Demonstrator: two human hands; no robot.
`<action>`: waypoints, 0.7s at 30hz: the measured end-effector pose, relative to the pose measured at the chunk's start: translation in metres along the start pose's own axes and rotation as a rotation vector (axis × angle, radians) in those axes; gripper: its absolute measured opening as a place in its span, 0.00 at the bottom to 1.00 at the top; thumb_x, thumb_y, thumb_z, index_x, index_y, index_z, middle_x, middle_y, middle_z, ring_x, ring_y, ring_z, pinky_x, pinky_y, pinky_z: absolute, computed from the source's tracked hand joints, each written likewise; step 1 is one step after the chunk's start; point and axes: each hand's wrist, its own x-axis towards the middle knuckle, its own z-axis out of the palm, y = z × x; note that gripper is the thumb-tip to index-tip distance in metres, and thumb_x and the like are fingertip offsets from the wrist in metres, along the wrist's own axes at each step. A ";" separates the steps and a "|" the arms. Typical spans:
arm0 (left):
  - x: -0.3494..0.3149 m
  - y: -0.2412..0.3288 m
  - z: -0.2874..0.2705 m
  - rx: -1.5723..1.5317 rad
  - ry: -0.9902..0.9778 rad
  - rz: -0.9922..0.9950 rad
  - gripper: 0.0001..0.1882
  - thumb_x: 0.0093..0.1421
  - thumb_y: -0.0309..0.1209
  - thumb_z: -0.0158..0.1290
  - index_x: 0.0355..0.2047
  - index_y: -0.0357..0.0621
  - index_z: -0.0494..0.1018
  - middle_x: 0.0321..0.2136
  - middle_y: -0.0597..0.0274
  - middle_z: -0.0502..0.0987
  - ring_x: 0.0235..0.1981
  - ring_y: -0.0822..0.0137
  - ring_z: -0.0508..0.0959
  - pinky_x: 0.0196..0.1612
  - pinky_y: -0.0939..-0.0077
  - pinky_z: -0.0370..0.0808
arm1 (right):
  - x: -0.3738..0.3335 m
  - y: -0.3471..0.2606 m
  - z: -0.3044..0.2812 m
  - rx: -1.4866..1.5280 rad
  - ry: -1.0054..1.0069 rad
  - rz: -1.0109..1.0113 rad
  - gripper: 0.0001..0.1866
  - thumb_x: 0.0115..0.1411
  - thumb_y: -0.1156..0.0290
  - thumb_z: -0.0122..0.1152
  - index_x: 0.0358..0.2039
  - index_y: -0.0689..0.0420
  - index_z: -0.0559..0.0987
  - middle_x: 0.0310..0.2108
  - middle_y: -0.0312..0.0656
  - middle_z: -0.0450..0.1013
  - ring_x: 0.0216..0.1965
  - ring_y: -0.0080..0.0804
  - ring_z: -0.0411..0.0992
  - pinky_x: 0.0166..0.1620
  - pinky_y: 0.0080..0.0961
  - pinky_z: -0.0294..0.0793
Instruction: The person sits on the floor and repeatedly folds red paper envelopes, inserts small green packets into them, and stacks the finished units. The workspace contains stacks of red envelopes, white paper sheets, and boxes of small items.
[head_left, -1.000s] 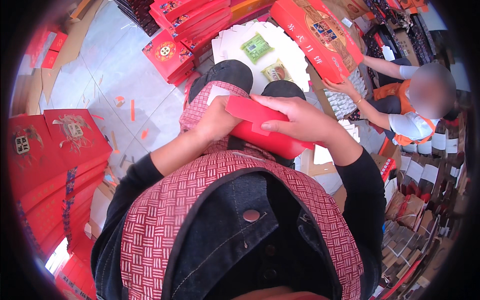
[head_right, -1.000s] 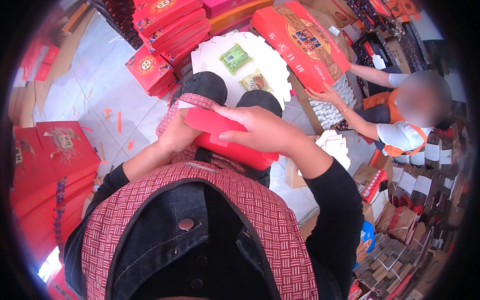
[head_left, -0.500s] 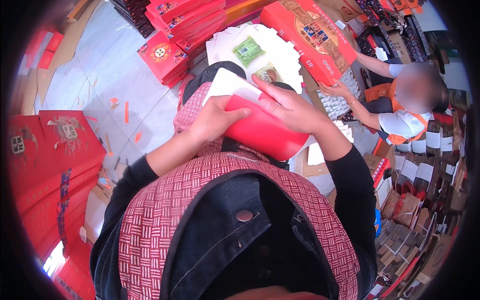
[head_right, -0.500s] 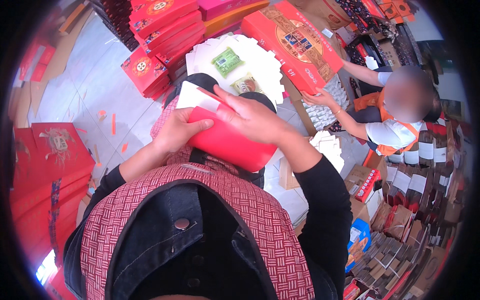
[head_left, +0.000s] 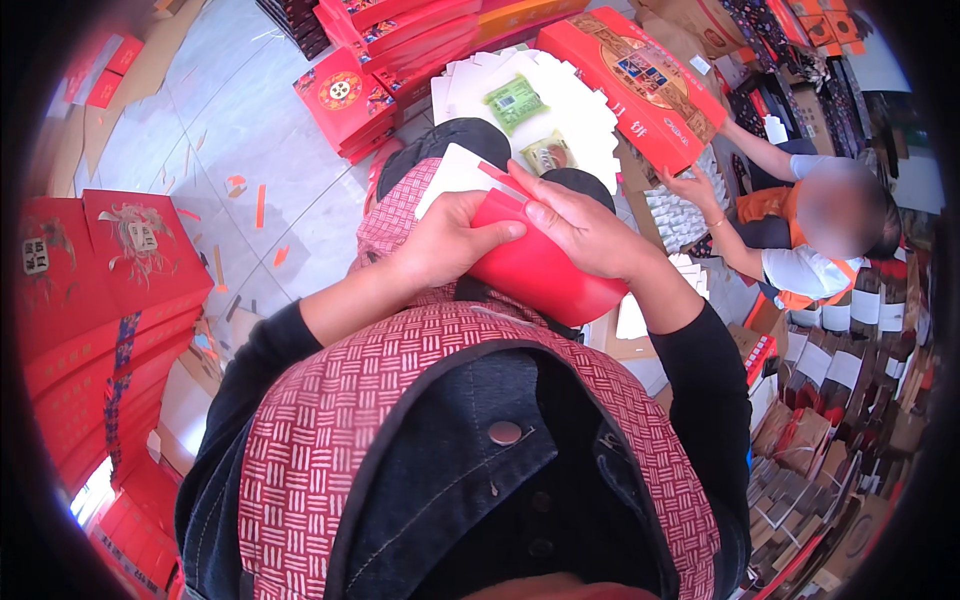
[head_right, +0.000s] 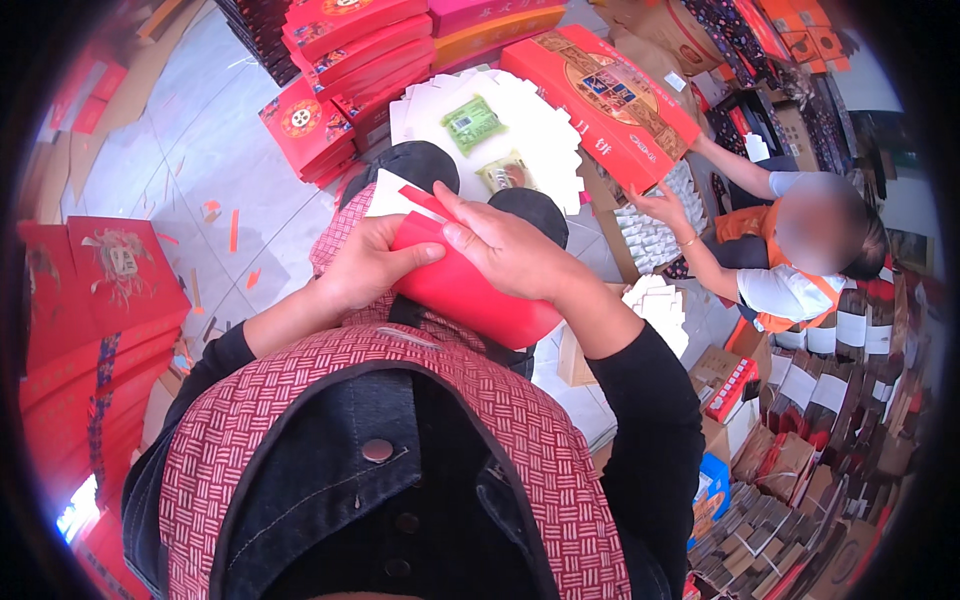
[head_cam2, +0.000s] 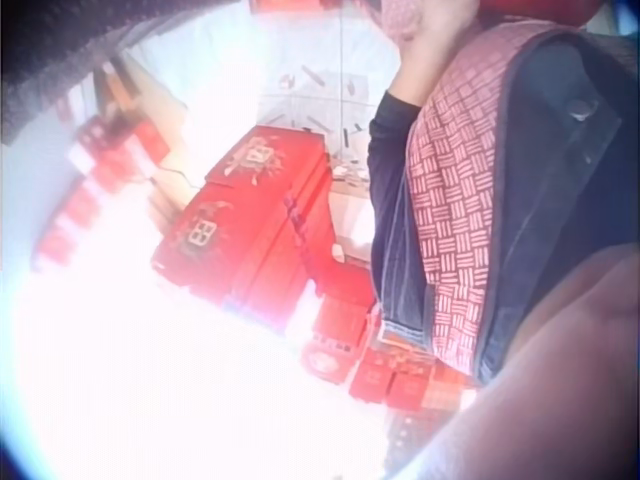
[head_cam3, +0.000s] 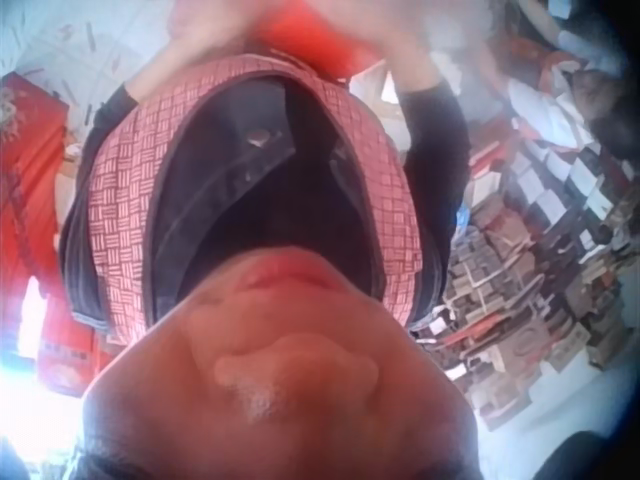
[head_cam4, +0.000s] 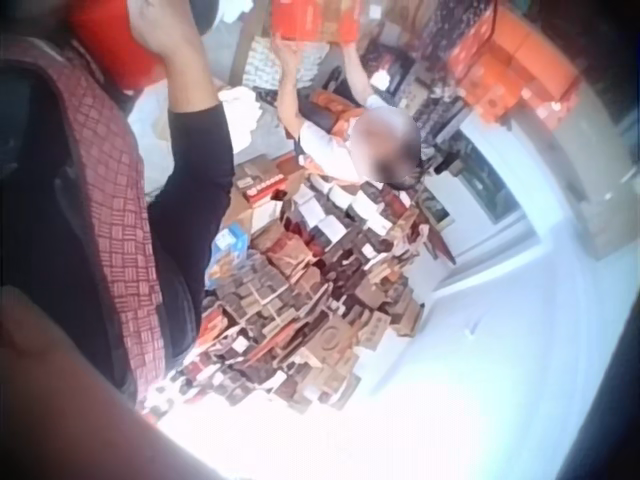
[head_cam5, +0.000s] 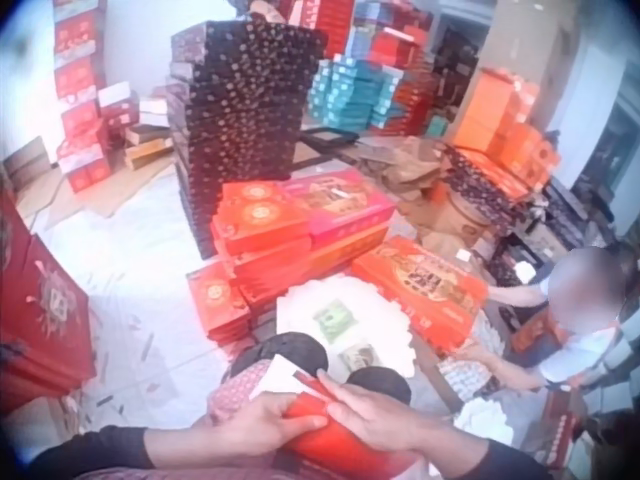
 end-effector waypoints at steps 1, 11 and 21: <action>0.000 0.001 0.000 0.028 0.000 0.012 0.12 0.57 0.27 0.54 0.40 0.33 0.74 0.31 0.59 0.78 0.31 0.74 0.76 0.37 0.79 0.74 | 0.000 0.001 0.000 0.006 0.004 0.006 0.28 0.65 0.58 0.39 0.62 0.59 0.54 0.54 0.56 0.62 0.55 0.47 0.63 0.56 0.28 0.59; -0.002 -0.004 -0.004 0.011 0.001 0.010 0.11 0.57 0.29 0.55 0.38 0.33 0.75 0.30 0.60 0.78 0.30 0.76 0.76 0.36 0.79 0.74 | 0.000 -0.007 0.002 -0.016 0.014 -0.029 0.27 0.66 0.59 0.38 0.62 0.59 0.54 0.53 0.56 0.63 0.55 0.46 0.63 0.55 0.28 0.59; -0.004 0.000 -0.003 -0.063 0.065 0.026 0.12 0.61 0.31 0.50 0.39 0.33 0.75 0.29 0.62 0.78 0.30 0.77 0.75 0.35 0.81 0.74 | 0.002 -0.008 0.012 -0.080 0.095 -0.025 0.28 0.66 0.58 0.37 0.62 0.58 0.53 0.53 0.56 0.63 0.53 0.48 0.63 0.55 0.30 0.60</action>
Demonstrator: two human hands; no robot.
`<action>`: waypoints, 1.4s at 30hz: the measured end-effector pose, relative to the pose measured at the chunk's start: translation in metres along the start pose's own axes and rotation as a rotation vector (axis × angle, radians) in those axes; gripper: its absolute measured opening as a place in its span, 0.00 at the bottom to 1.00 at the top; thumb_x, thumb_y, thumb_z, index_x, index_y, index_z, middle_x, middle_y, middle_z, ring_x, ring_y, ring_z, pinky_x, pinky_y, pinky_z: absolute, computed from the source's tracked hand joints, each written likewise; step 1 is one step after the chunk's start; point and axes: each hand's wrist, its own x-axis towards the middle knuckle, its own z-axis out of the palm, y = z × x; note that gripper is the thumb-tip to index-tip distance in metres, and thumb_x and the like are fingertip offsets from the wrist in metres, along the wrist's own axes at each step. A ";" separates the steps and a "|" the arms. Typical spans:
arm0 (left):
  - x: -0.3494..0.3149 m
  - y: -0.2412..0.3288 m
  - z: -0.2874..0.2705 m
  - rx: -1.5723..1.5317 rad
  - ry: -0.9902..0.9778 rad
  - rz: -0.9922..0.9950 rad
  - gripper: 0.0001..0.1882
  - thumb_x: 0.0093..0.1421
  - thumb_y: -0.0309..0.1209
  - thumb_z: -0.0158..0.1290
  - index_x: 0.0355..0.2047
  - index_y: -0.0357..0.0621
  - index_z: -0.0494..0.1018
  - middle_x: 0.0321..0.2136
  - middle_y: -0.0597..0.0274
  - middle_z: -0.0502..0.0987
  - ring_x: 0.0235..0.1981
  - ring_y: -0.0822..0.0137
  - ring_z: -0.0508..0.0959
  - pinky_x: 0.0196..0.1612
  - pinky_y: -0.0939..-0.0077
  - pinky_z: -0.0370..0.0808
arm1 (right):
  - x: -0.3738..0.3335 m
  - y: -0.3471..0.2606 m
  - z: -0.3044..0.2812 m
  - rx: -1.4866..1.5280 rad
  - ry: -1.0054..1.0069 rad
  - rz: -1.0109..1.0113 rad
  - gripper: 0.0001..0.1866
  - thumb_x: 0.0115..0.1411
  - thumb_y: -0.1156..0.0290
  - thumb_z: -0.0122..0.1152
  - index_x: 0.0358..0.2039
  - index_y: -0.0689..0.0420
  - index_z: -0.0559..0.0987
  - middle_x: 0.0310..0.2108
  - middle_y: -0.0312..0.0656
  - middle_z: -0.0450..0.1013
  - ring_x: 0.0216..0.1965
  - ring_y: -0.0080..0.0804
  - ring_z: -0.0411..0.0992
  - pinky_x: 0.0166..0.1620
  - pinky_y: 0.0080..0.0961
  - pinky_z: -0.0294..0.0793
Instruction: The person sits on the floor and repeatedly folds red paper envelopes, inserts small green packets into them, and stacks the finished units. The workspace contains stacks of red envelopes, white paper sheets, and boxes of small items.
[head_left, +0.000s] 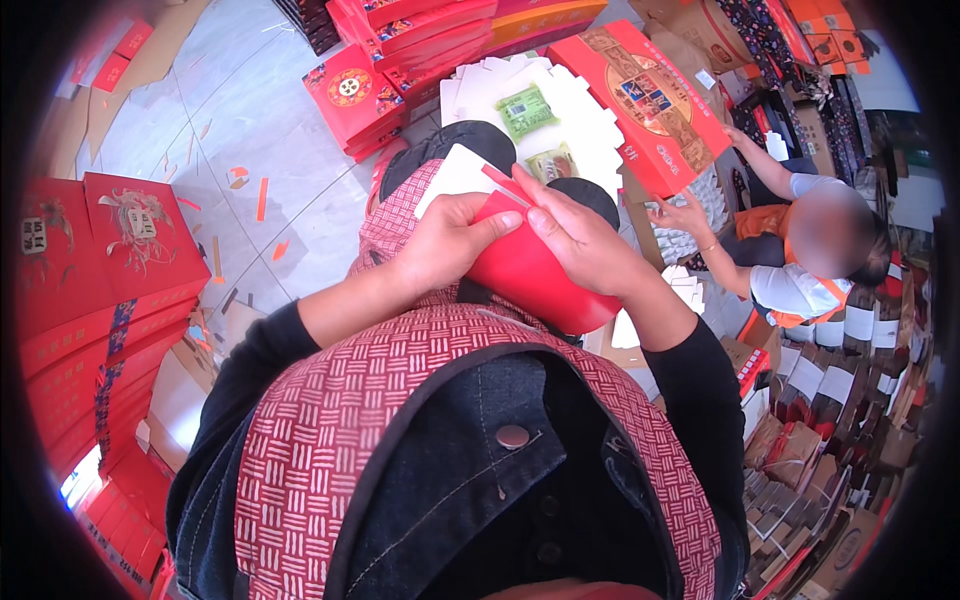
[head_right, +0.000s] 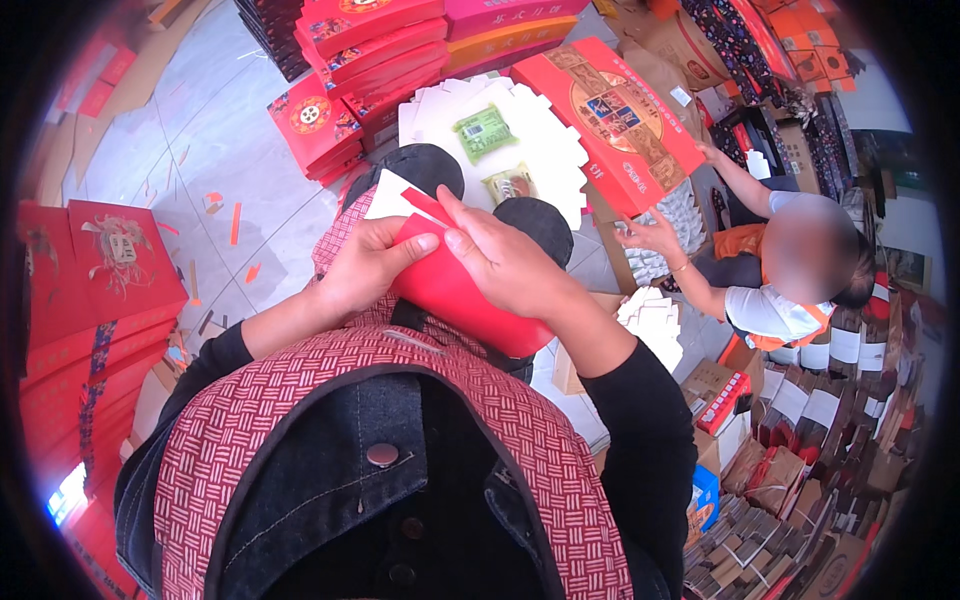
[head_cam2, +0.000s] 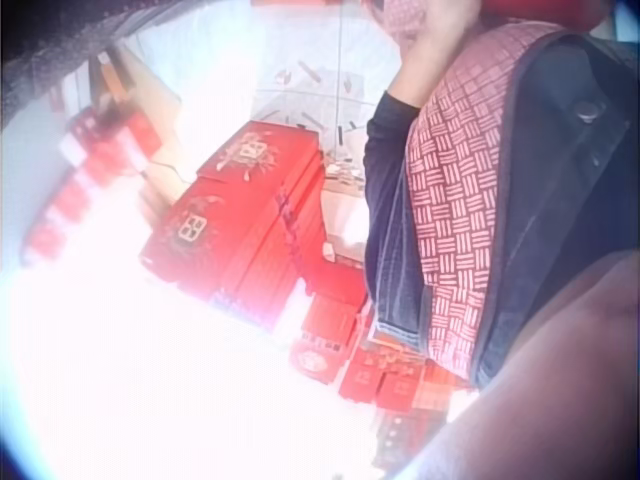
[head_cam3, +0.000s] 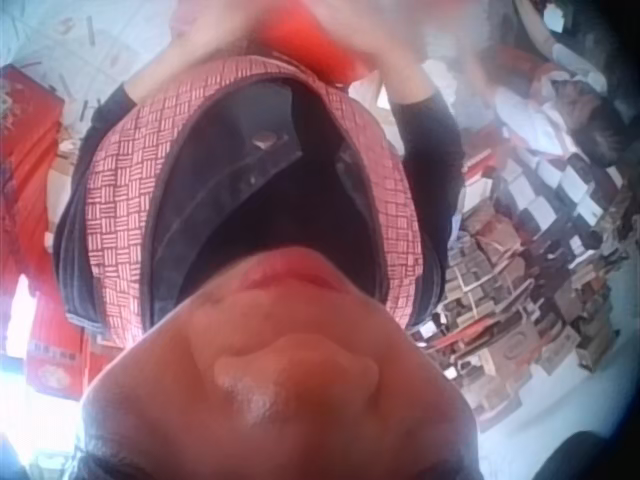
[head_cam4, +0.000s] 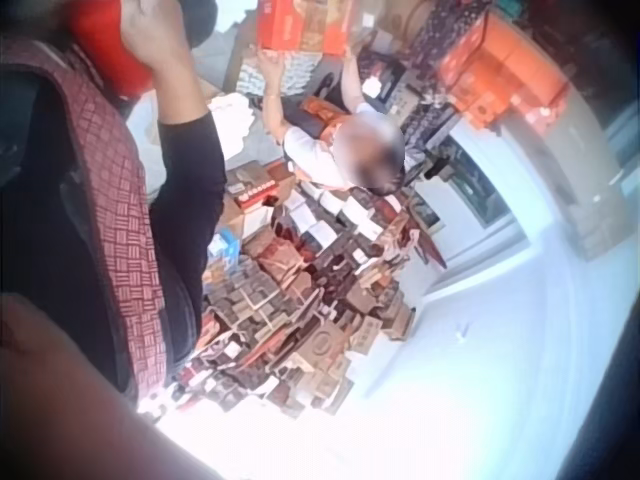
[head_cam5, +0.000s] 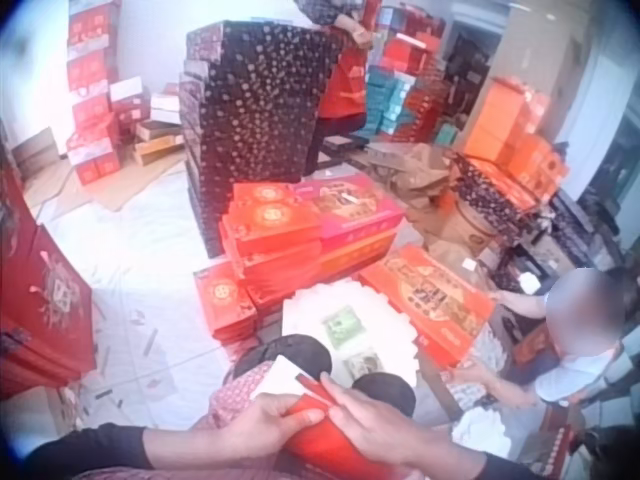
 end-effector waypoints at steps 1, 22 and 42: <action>0.000 -0.001 -0.001 -0.016 0.000 0.011 0.12 0.62 0.31 0.49 0.39 0.33 0.74 0.30 0.62 0.78 0.30 0.77 0.75 0.35 0.81 0.74 | 0.000 0.000 0.002 -0.002 0.011 0.004 0.28 0.66 0.58 0.36 0.62 0.58 0.53 0.52 0.56 0.63 0.53 0.48 0.64 0.55 0.31 0.61; -0.001 0.006 -0.007 -0.014 0.003 0.022 0.14 0.64 0.33 0.46 0.37 0.32 0.74 0.28 0.62 0.78 0.31 0.78 0.73 0.36 0.83 0.72 | 0.001 -0.007 -0.001 0.047 -0.032 -0.030 0.26 0.65 0.64 0.38 0.63 0.55 0.53 0.49 0.53 0.64 0.51 0.46 0.65 0.53 0.29 0.62; 0.004 0.008 -0.022 0.211 -0.009 0.082 0.15 0.65 0.34 0.44 0.41 0.33 0.73 0.31 0.64 0.77 0.33 0.77 0.73 0.40 0.82 0.71 | -0.017 0.000 -0.017 0.163 -0.141 -0.158 0.25 0.65 0.62 0.39 0.61 0.54 0.58 0.63 0.46 0.51 0.63 0.40 0.51 0.62 0.28 0.50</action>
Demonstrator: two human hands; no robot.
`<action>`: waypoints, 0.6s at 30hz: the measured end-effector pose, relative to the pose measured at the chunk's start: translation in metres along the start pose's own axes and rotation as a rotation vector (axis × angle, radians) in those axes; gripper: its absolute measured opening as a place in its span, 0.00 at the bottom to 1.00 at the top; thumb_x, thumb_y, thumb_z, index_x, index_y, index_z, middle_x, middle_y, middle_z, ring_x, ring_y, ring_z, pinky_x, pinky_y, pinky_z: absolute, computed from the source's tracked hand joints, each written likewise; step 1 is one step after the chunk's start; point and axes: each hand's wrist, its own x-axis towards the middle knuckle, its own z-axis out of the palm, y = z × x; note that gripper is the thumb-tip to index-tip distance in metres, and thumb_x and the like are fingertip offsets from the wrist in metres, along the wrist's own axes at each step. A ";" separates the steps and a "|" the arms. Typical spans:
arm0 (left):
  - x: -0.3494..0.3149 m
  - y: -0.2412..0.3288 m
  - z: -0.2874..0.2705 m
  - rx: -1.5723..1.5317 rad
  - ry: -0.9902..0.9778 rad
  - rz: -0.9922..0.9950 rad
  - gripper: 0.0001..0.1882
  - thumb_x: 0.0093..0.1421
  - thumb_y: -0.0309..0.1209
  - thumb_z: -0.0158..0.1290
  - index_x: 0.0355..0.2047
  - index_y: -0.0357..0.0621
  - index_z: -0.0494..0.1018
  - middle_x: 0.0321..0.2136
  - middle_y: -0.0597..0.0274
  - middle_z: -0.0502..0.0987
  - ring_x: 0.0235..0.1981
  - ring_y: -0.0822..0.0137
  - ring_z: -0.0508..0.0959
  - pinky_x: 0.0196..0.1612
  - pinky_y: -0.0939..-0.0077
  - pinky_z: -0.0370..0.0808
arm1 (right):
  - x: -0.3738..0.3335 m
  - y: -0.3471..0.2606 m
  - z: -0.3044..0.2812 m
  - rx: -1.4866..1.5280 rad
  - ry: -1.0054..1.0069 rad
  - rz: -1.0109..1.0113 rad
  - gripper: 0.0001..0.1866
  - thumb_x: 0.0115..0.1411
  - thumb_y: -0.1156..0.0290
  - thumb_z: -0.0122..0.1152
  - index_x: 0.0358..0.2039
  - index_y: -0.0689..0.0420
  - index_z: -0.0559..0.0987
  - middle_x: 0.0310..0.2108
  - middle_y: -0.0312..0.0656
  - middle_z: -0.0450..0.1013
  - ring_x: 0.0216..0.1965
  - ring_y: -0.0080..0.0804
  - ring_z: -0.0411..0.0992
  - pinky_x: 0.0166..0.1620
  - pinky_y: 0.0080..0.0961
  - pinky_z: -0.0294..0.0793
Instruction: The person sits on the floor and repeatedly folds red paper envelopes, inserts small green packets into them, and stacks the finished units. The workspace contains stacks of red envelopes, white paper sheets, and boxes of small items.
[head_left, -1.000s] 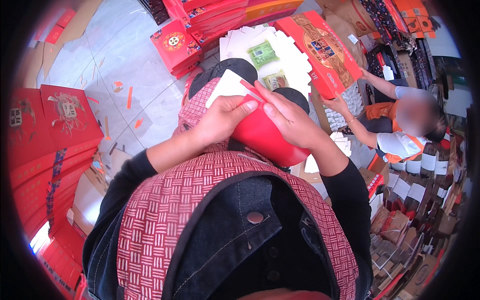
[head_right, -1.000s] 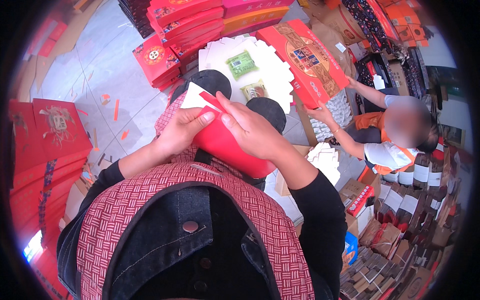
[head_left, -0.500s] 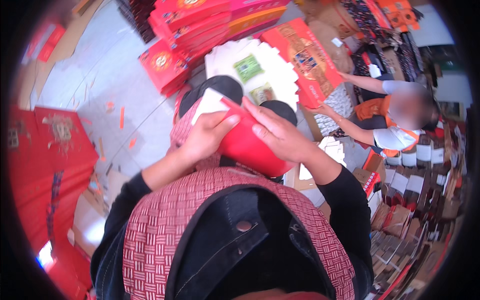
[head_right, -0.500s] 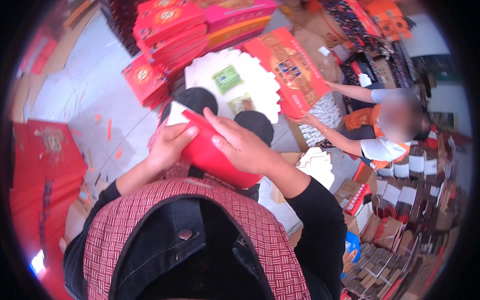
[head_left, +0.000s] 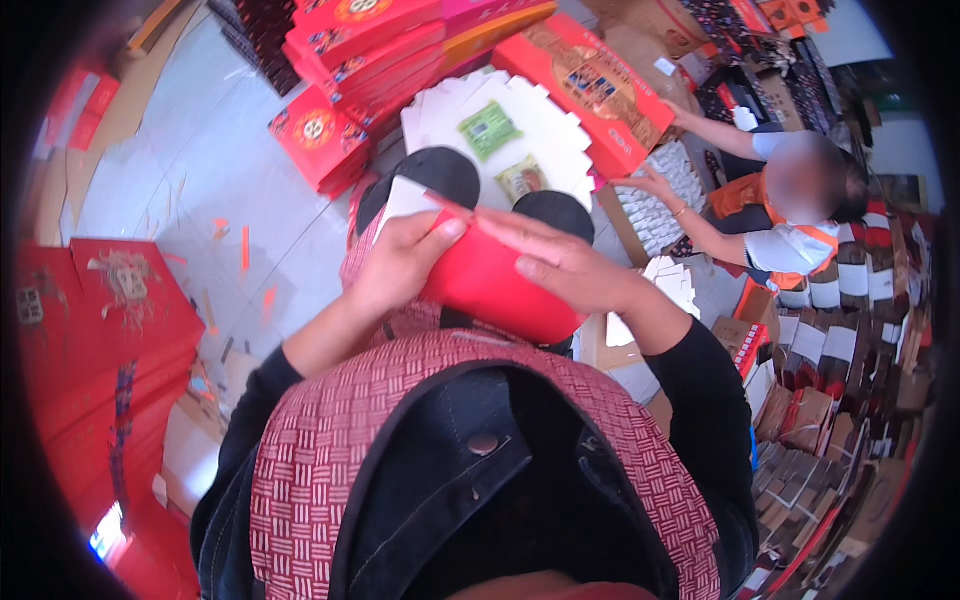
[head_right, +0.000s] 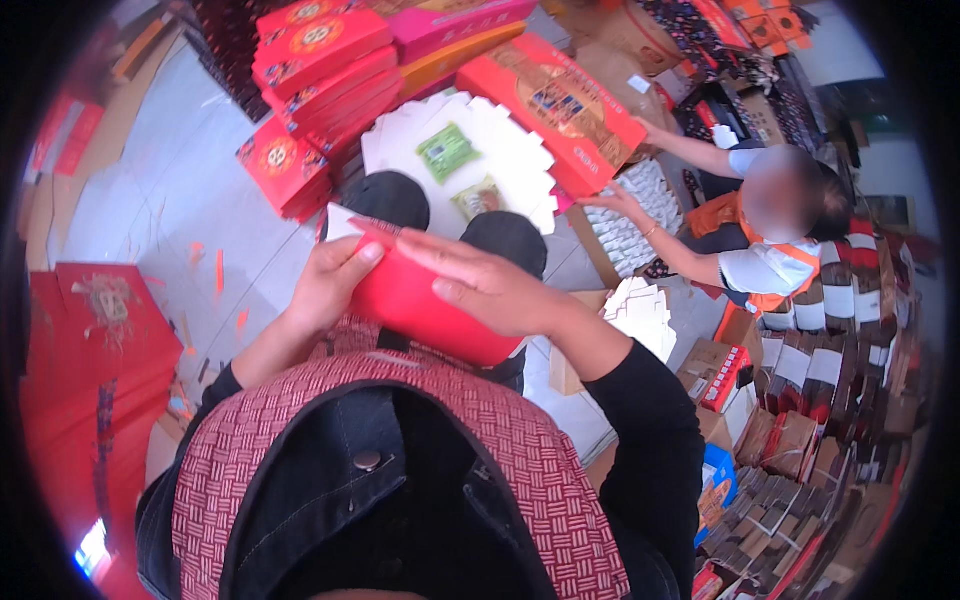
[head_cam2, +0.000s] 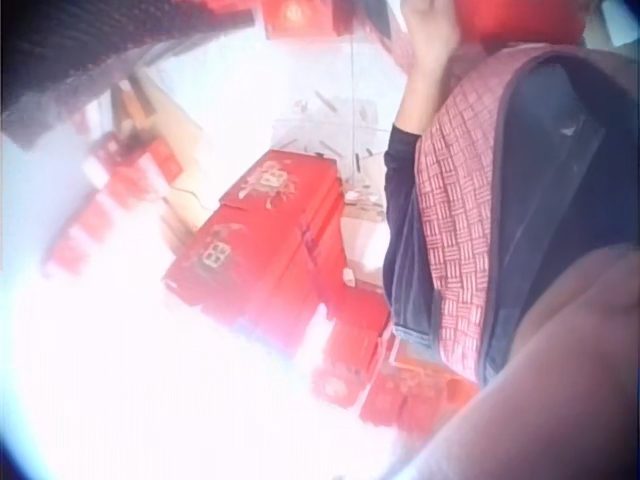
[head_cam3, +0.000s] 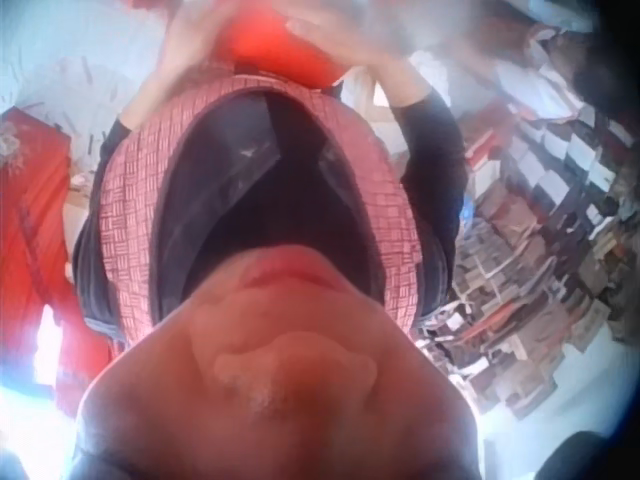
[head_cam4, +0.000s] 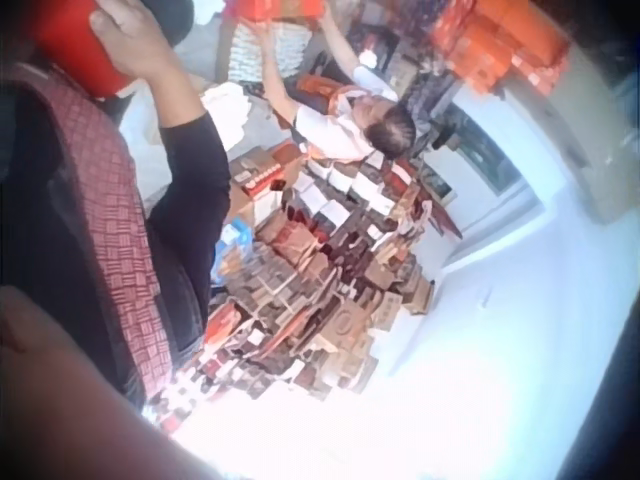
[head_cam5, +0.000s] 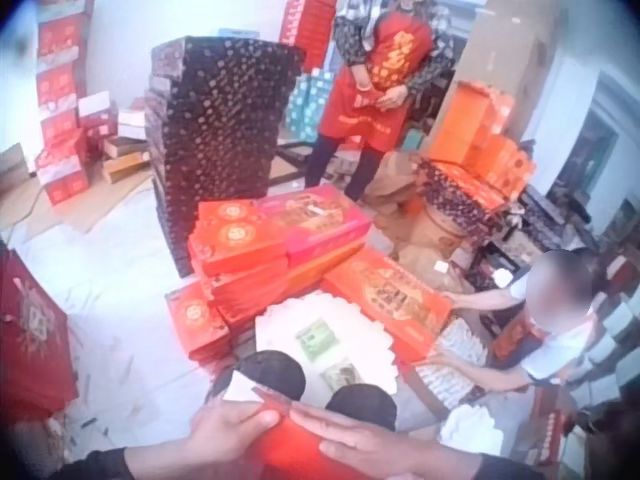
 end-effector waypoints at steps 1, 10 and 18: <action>0.002 0.003 0.000 -0.018 0.005 -0.031 0.15 0.64 0.34 0.45 0.41 0.33 0.73 0.31 0.63 0.77 0.34 0.77 0.73 0.39 0.82 0.71 | 0.001 0.001 -0.001 0.021 -0.011 0.018 0.25 0.65 0.61 0.39 0.61 0.54 0.58 0.63 0.45 0.51 0.64 0.40 0.49 0.62 0.29 0.49; 0.002 -0.001 0.002 -0.221 -0.052 0.011 0.15 0.64 0.34 0.45 0.39 0.33 0.74 0.30 0.63 0.77 0.31 0.78 0.74 0.36 0.84 0.72 | 0.002 0.010 0.002 0.048 -0.032 -0.008 0.25 0.65 0.65 0.40 0.62 0.56 0.56 0.64 0.46 0.49 0.65 0.37 0.48 0.63 0.27 0.47; 0.006 -0.003 0.000 -0.148 -0.046 0.007 0.16 0.65 0.34 0.45 0.38 0.32 0.74 0.30 0.64 0.77 0.31 0.79 0.73 0.36 0.84 0.72 | 0.002 0.007 0.000 0.077 -0.046 -0.023 0.26 0.65 0.63 0.40 0.62 0.55 0.55 0.64 0.46 0.48 0.65 0.37 0.46 0.63 0.28 0.45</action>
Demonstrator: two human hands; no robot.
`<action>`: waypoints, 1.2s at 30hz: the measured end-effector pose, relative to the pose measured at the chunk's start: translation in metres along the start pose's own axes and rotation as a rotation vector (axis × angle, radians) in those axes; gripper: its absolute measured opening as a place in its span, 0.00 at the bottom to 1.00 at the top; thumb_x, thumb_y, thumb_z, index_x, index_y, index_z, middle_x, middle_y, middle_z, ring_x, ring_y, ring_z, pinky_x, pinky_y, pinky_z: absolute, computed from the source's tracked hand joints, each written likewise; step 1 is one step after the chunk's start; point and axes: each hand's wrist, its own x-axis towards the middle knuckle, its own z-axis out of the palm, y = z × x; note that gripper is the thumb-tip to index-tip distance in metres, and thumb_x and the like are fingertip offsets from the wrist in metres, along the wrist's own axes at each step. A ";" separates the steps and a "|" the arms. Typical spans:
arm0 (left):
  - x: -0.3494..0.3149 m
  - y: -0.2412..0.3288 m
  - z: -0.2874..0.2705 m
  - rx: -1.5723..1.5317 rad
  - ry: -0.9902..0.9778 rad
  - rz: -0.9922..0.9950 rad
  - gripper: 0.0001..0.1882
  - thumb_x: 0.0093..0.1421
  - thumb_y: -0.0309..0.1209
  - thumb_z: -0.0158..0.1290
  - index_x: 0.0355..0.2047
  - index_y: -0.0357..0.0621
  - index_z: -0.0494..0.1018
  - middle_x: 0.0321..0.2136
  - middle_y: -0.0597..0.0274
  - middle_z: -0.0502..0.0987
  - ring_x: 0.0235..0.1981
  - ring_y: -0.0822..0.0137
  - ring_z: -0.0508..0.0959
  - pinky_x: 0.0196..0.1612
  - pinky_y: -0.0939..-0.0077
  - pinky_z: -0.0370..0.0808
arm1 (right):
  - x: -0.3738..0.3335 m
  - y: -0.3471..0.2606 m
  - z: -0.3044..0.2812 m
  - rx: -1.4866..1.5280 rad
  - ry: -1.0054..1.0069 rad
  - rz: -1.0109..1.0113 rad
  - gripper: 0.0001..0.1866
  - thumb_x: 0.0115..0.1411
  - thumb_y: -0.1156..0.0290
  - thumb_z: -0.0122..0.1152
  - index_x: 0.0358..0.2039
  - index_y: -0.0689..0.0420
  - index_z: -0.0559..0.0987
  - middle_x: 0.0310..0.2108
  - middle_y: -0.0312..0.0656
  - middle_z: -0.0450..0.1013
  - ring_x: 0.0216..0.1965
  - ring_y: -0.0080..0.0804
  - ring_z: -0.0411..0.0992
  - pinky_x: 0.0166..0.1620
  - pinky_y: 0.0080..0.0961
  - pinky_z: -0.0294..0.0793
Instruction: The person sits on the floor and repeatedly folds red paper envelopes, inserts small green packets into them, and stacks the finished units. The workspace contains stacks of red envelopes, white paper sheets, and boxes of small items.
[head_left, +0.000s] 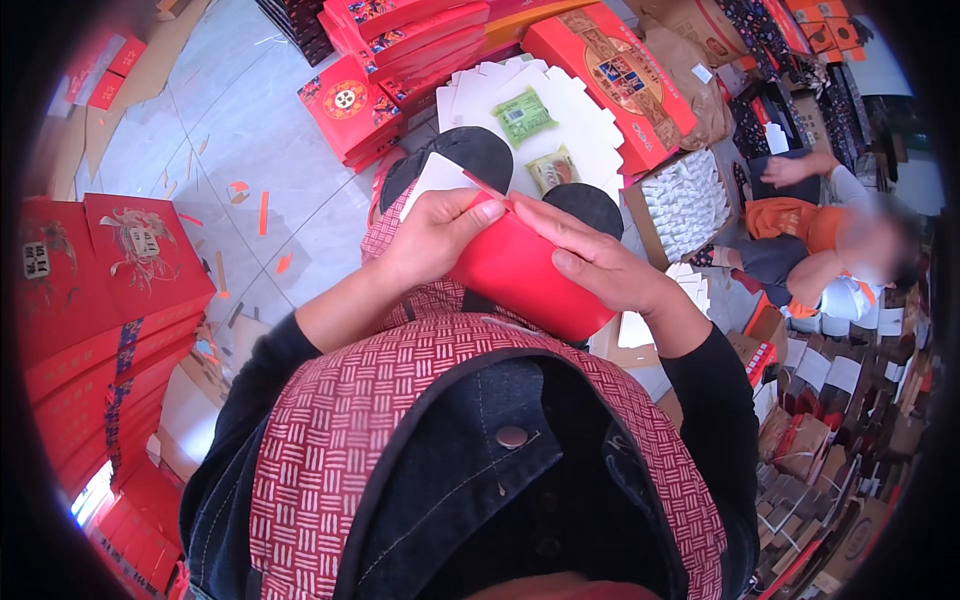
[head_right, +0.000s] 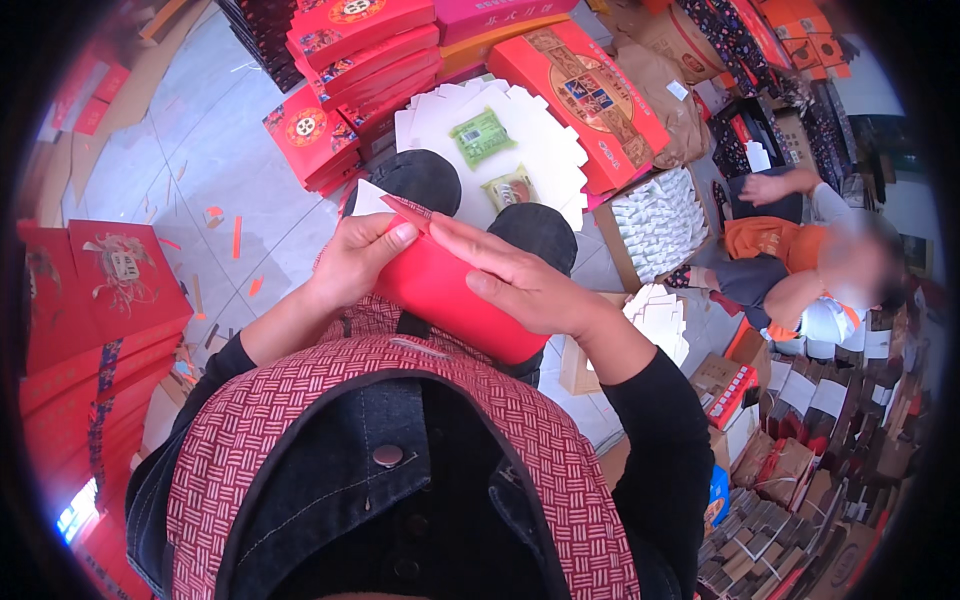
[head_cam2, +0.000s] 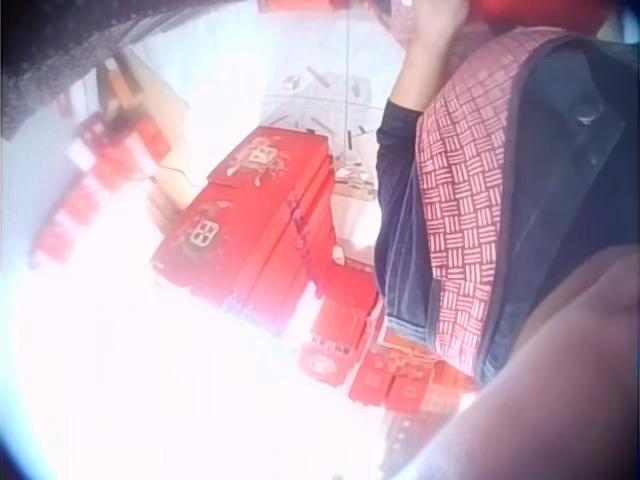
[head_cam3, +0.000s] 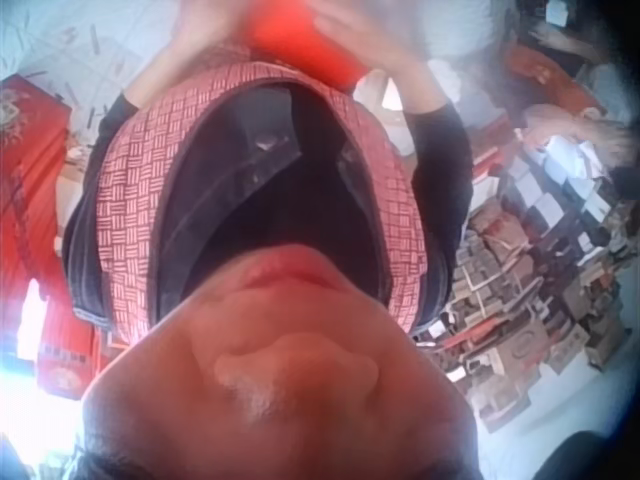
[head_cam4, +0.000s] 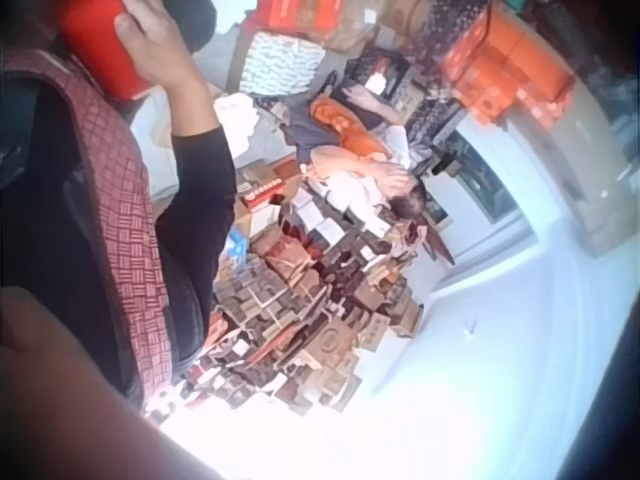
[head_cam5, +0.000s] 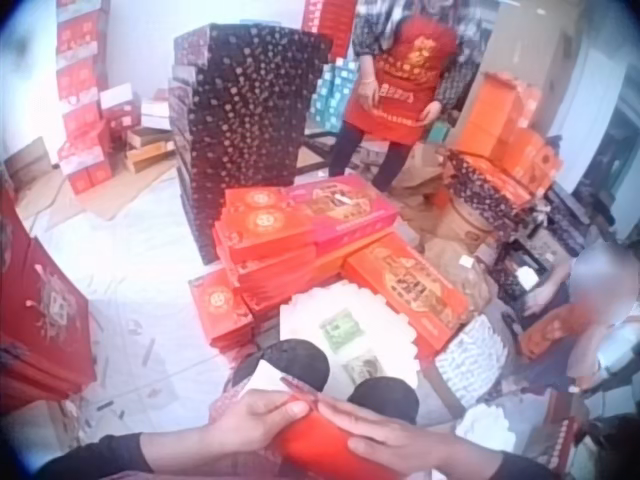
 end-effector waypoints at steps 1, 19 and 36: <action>0.000 0.000 0.000 -0.006 -0.006 0.006 0.15 0.65 0.34 0.45 0.38 0.32 0.74 0.30 0.64 0.77 0.31 0.79 0.73 0.36 0.84 0.72 | 0.001 0.001 0.001 0.001 0.004 0.004 0.26 0.65 0.63 0.40 0.62 0.55 0.55 0.64 0.46 0.48 0.65 0.37 0.46 0.63 0.28 0.45; 0.004 -0.003 -0.003 0.054 -0.028 -0.004 0.16 0.65 0.35 0.44 0.40 0.33 0.73 0.31 0.63 0.77 0.32 0.78 0.74 0.37 0.84 0.72 | 0.003 0.002 0.004 -0.178 0.013 0.050 0.29 0.60 0.65 0.49 0.62 0.48 0.57 0.64 0.47 0.46 0.63 0.43 0.51 0.61 0.30 0.53; 0.066 0.060 0.072 0.615 -0.040 0.688 0.18 0.53 0.29 0.57 0.39 0.31 0.67 0.34 0.49 0.71 0.35 0.56 0.74 0.40 0.68 0.71 | -0.052 0.057 0.021 0.569 1.154 0.120 0.33 0.55 0.80 0.56 0.59 0.60 0.54 0.52 0.47 0.64 0.51 0.33 0.65 0.53 0.27 0.65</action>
